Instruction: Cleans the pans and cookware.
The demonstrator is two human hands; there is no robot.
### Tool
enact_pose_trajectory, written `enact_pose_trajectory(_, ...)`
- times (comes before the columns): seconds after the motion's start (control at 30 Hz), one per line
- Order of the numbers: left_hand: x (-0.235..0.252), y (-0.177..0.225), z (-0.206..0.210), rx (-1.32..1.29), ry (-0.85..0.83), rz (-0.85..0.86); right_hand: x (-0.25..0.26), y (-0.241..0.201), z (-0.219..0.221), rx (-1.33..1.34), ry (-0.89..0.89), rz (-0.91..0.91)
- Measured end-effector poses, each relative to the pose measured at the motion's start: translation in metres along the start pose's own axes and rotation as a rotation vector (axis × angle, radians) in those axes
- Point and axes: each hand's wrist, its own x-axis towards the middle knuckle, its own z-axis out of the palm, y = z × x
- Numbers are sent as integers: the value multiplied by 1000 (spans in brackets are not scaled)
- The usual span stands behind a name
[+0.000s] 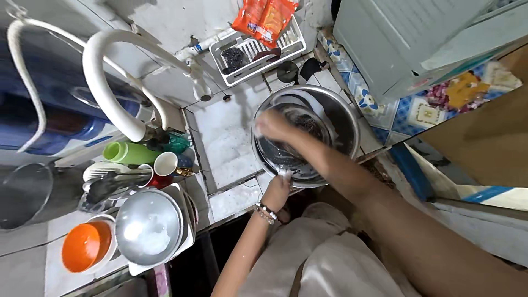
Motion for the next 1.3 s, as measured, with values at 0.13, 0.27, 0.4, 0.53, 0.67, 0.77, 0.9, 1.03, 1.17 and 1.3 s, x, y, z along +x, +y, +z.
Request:
enact_pose_trajectory(0.13,1,-13,5,-168,0,64,-70,40,67,58,47,-223)
enact_pose_trajectory(0.27,-1,-3,1,-188,-92,-17,-150,72,62,89,199,-109)
enact_pose_trajectory(0.4,1,0,1,-134,-89,-30,-151,83,8,23,-88,405)
enact_pose_trajectory(0.53,2,4,0,-10,-50,1,-72,122,-16,83,-15,595)
enact_pose_trajectory(0.67,2,4,2,-44,-29,-23,4,99,1,177,75,404)
enact_pose_trajectory(0.77,0,-1,6,-128,-4,-27,-42,49,21,213,89,278)
enact_pose_trajectory(0.9,1,2,5,-100,-45,-25,-123,80,-1,120,-19,579)
enact_pose_trajectory(1.03,6,5,-2,-25,-47,5,-65,132,-17,54,70,620)
enact_pose_trajectory(1.17,9,6,0,-40,-6,-2,-5,78,-1,158,119,396)
enact_pose_trajectory(1.3,12,1,1,-68,20,19,-92,54,21,221,148,352)
